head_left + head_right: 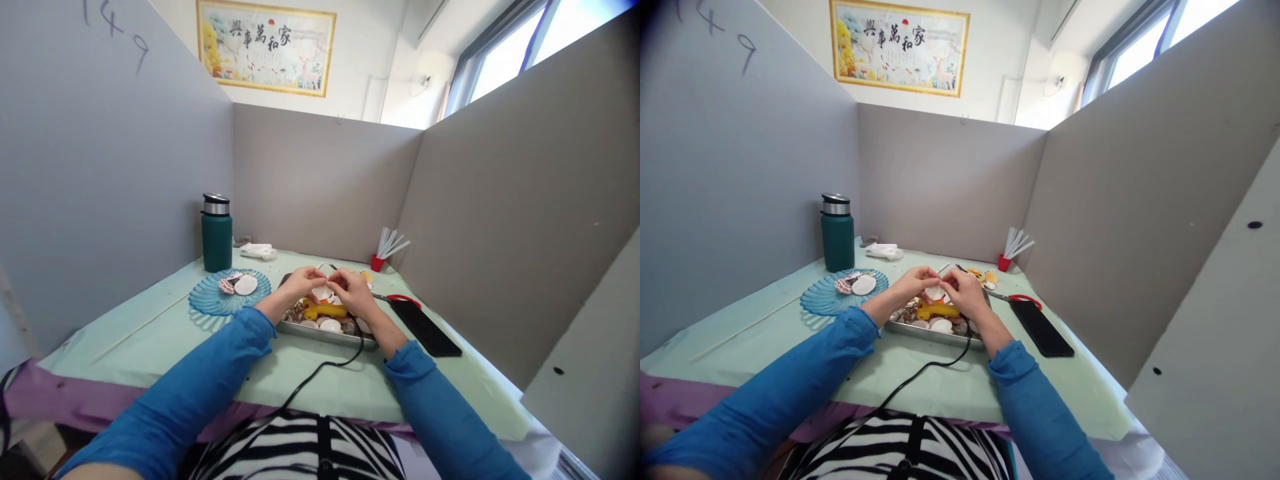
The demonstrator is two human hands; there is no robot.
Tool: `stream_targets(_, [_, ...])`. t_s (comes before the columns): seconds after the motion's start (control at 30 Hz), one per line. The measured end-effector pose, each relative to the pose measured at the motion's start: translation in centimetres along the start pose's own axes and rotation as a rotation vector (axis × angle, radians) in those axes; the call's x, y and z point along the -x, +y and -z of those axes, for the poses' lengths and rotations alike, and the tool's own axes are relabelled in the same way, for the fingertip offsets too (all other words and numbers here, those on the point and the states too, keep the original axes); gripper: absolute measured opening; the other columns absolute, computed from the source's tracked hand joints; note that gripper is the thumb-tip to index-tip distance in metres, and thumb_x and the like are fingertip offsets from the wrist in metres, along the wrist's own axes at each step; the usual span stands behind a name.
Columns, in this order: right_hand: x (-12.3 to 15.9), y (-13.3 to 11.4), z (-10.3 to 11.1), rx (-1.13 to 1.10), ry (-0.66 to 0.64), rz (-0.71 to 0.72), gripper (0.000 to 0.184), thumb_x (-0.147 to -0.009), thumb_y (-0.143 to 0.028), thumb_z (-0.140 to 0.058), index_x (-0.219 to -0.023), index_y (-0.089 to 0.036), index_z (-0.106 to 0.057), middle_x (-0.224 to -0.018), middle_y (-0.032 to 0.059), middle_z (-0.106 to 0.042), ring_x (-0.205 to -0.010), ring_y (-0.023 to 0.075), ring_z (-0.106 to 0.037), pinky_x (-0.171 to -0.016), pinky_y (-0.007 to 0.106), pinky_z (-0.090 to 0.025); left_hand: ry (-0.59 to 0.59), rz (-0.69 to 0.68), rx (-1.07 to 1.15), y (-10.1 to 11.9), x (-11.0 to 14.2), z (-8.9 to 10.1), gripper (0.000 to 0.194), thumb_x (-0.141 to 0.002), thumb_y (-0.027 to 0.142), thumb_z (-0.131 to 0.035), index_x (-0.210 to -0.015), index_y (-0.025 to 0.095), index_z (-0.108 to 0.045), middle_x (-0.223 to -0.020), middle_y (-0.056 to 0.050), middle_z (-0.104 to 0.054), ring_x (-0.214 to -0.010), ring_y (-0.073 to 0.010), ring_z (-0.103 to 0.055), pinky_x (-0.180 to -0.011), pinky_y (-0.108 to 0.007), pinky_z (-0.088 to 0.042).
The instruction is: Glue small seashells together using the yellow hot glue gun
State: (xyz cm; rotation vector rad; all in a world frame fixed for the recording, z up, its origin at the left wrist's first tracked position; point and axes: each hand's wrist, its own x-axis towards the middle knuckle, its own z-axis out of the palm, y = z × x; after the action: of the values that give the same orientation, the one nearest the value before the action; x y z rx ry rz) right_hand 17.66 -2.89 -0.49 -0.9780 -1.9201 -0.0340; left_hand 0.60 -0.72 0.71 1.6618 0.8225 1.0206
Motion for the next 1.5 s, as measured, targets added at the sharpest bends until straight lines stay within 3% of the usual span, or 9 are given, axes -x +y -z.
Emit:
stream_targets(0.3, [0.02, -0.23, 0.1, 0.014, -0.005, 0.006, 0.012, -0.083, -0.03, -0.058, -0.077, -0.019, -0.06, -0.066, 0.0006, -0.062, -0.058, 0.0128, -0.054, -0.056, 0.023, -0.039, -0.01, 0.013, 0.007, -0.65, -0.37, 0.17, 0.027, -0.076, 0.033, -0.067, -0.087, 0.013, -0.054, -0.074, 0.0, -0.06, -0.04, -0.0078, -0.056, -0.04, -0.021, -0.048])
stream_targets(0.6, [0.03, -0.12, 0.01, 0.005, -0.015, -0.008, 0.012, -0.083, -0.03, -0.058, -0.078, -0.019, -0.06, -0.065, -0.0001, -0.061, -0.058, 0.0128, -0.053, -0.056, 0.024, -0.039, -0.006, 0.006, -0.005, -0.28, -0.16, 0.11, 0.02, -0.077, 0.027, -0.065, -0.085, 0.012, -0.054, -0.075, 0.0, -0.058, -0.041, -0.0084, -0.056, -0.042, -0.023, -0.049])
stream_targets(0.9, [0.06, -0.22, 0.16, 0.034, -0.009, 0.006, 0.012, -0.082, -0.03, -0.059, -0.077, -0.019, -0.06, -0.067, 0.0005, -0.063, -0.06, 0.0133, -0.055, -0.057, 0.024, -0.04, -0.016, 0.025, -0.009, -0.56, -0.31, 0.14, 0.028, -0.075, 0.035, -0.067, -0.088, 0.014, -0.054, -0.074, 0.0, -0.06, -0.041, -0.0083, -0.056, -0.04, -0.021, -0.048])
stream_targets(1.2, [-0.01, -0.39, 0.14, -0.002, -0.003, 0.0, 0.015, -0.083, -0.032, -0.058, -0.077, -0.019, -0.061, -0.065, 0.0007, -0.061, -0.057, 0.0132, -0.054, -0.056, 0.024, -0.04, 0.044, 0.013, 0.032, -0.11, -0.04, -0.02, 0.022, -0.073, 0.028, -0.069, -0.082, 0.012, -0.056, -0.073, 0.0, -0.054, -0.049, -0.0077, -0.057, -0.043, -0.02, -0.049])
stream_targets(1.5, [0.0, -0.34, 0.04, 0.008, 0.0, 0.0, 0.013, -0.083, -0.03, -0.058, -0.077, -0.019, -0.061, -0.068, 0.0011, -0.063, -0.058, 0.0129, -0.054, -0.056, 0.024, -0.039, 0.005, 0.005, 0.044, 0.06, 0.25, 0.03, 0.025, -0.075, 0.031, -0.068, -0.082, 0.011, -0.056, -0.075, -0.001, -0.056, -0.047, -0.0069, -0.055, -0.043, -0.021, -0.049])
